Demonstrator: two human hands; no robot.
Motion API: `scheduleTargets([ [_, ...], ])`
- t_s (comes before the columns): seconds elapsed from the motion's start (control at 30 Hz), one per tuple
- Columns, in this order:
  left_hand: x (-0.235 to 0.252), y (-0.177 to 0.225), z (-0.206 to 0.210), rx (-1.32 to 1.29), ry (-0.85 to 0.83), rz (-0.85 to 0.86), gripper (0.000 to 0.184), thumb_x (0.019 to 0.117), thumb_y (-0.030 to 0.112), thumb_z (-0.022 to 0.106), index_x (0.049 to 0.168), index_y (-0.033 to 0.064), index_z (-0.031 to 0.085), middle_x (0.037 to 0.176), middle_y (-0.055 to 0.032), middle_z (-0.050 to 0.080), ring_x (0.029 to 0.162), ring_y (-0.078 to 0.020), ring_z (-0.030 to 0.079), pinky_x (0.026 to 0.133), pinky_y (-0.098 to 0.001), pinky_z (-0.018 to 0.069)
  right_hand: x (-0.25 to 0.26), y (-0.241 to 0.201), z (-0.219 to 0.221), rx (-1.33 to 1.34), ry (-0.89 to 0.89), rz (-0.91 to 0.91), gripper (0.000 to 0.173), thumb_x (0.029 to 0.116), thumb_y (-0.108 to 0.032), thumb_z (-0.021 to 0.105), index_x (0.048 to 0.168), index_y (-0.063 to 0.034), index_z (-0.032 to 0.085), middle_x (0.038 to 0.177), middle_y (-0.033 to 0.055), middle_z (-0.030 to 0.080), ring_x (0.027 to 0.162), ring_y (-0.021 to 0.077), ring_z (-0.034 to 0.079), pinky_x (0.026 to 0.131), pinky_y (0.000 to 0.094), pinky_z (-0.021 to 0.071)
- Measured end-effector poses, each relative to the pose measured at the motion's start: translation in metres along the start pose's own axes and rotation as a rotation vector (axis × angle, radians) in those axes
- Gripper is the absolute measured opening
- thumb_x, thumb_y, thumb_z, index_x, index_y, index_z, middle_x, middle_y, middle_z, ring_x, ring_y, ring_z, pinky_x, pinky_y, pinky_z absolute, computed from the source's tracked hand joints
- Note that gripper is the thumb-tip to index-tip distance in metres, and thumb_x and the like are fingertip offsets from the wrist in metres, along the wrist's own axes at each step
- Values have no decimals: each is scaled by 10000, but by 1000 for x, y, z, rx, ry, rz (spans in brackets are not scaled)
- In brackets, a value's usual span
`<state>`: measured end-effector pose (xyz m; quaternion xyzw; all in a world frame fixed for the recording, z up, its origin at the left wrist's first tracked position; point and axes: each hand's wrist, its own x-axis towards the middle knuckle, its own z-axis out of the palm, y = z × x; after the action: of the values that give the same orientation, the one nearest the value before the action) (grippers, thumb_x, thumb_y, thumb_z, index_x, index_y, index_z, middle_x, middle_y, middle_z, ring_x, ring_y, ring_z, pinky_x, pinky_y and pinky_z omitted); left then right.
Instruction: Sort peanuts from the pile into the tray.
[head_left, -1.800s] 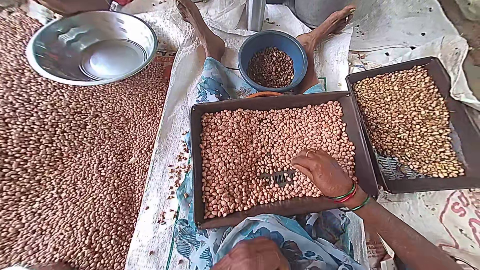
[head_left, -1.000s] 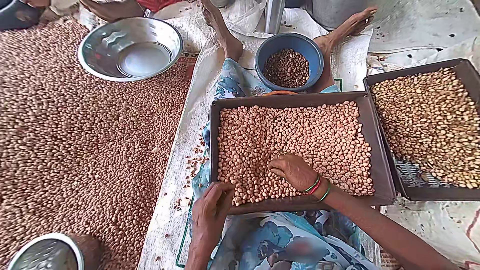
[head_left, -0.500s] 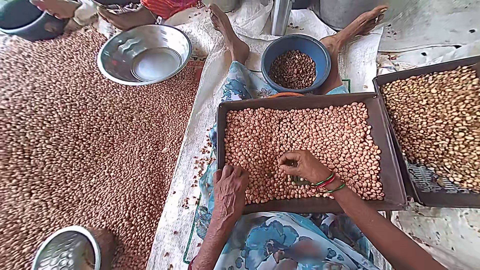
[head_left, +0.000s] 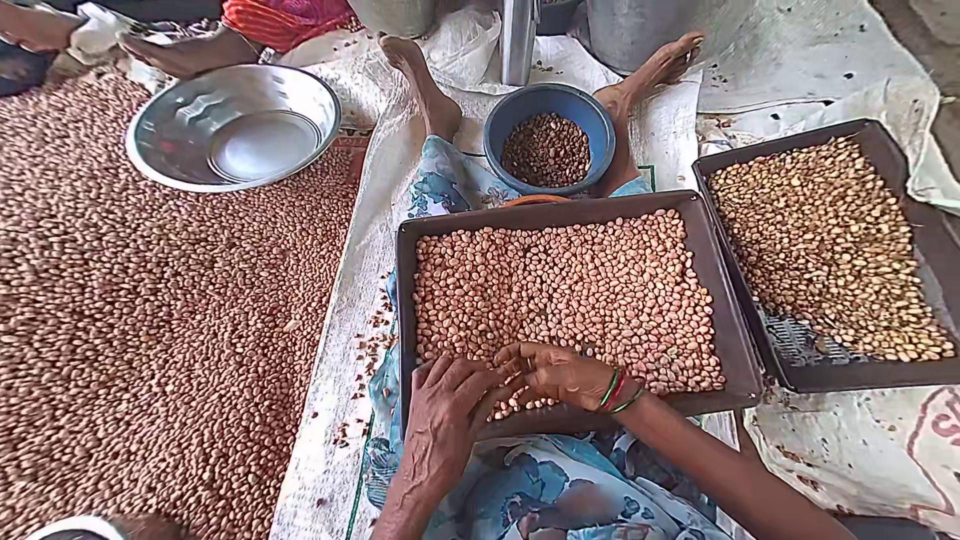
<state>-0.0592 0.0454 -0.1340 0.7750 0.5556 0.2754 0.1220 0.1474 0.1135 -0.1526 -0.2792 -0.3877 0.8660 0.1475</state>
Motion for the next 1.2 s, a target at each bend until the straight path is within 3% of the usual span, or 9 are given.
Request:
scheduleTargets([
  [0.13, 3, 8, 10, -83, 75, 2, 276, 955, 303, 601, 1068, 119, 772, 1018, -79, 747, 940, -237, 685, 890, -451, 468, -17, 2, 4, 363, 47, 32, 340, 880, 92, 394, 1094, -80, 595, 978, 8, 717, 884, 94, 710, 822, 249, 589],
  [0.23, -4, -4, 1, -288, 132, -51, 237, 986, 272, 591, 1068, 116, 750, 1024, -42, 729, 1004, -77, 640, 927, -226, 461, -75, -22, -47, 663, -14, -553, 388, 879, -13, 703, 1266, -30, 684, 1138, 87, 749, 902, 126, 749, 803, 193, 599],
  [0.3, -13, -18, -2, -537, 105, -58, 236, 1038, 309, 560, 1050, 143, 726, 1038, 62, 720, 1020, 47, 640, 916, -124, 505, -113, -46, -76, 706, 163, -859, 388, 986, -55, 571, 1370, -9, 541, 1142, 77, 698, 772, 51, 713, 685, 113, 577],
  [0.43, -21, -31, 7, -792, 131, -100, 225, 1053, 350, 534, 1092, 262, 738, 1018, 196, 710, 908, 72, 645, 819, -126, 534, -114, -38, -76, -44, 801, -487, 279, 996, -4, 456, 978, -96, 719, 759, -63, 694, 577, -26, 591, 558, 112, 506],
  [0.57, -25, -31, 4, -829, 266, -145, 209, 1052, 300, 539, 1092, 274, 743, 956, 195, 708, 796, 71, 640, 715, -106, 530, -65, -4, -42, -750, 395, -295, 171, 964, -44, 601, 1058, 9, 734, 1009, 24, 723, 888, 7, 644, 822, 170, 523],
  [0.73, -23, -39, 7, -949, 441, -233, 196, 1032, 308, 569, 1056, 269, 760, 868, 164, 718, 712, 32, 644, 655, -134, 538, -1, 25, -3, -1383, -65, -396, 231, 1023, -162, 581, 1171, -142, 758, 1248, 141, 693, 1306, 409, 554, 966, 642, 425],
  [0.97, -27, -47, 14, -1086, 432, -229, 193, 1022, 307, 588, 1084, 250, 762, 891, 144, 720, 737, 30, 642, 680, -134, 534, -75, -49, -74, -1686, 180, 137, 194, 927, -22, 641, 1021, -95, 794, 1216, 154, 700, 1408, 451, 415, 1075, 727, 237],
  [1.07, -29, -47, 15, -1106, 422, -205, 201, 1027, 323, 578, 1098, 266, 757, 906, 153, 725, 751, 38, 645, 692, -132, 531, -84, -60, -79, -1790, 568, -32, 276, 945, 28, 585, 981, -124, 812, 1279, 165, 693, 1468, 478, 354, 1088, 757, 194],
  [1.2, -26, -51, 13, -1143, 460, -214, 189, 1012, 329, 598, 1079, 260, 761, 921, 137, 738, 761, 23, 666, 702, -140, 550, -26, -23, -45, -1618, 180, -395, 281, 907, -89, 686, 1161, -170, 772, 1433, 140, 611, 1434, 439, 437, 1005, 746, 348],
])
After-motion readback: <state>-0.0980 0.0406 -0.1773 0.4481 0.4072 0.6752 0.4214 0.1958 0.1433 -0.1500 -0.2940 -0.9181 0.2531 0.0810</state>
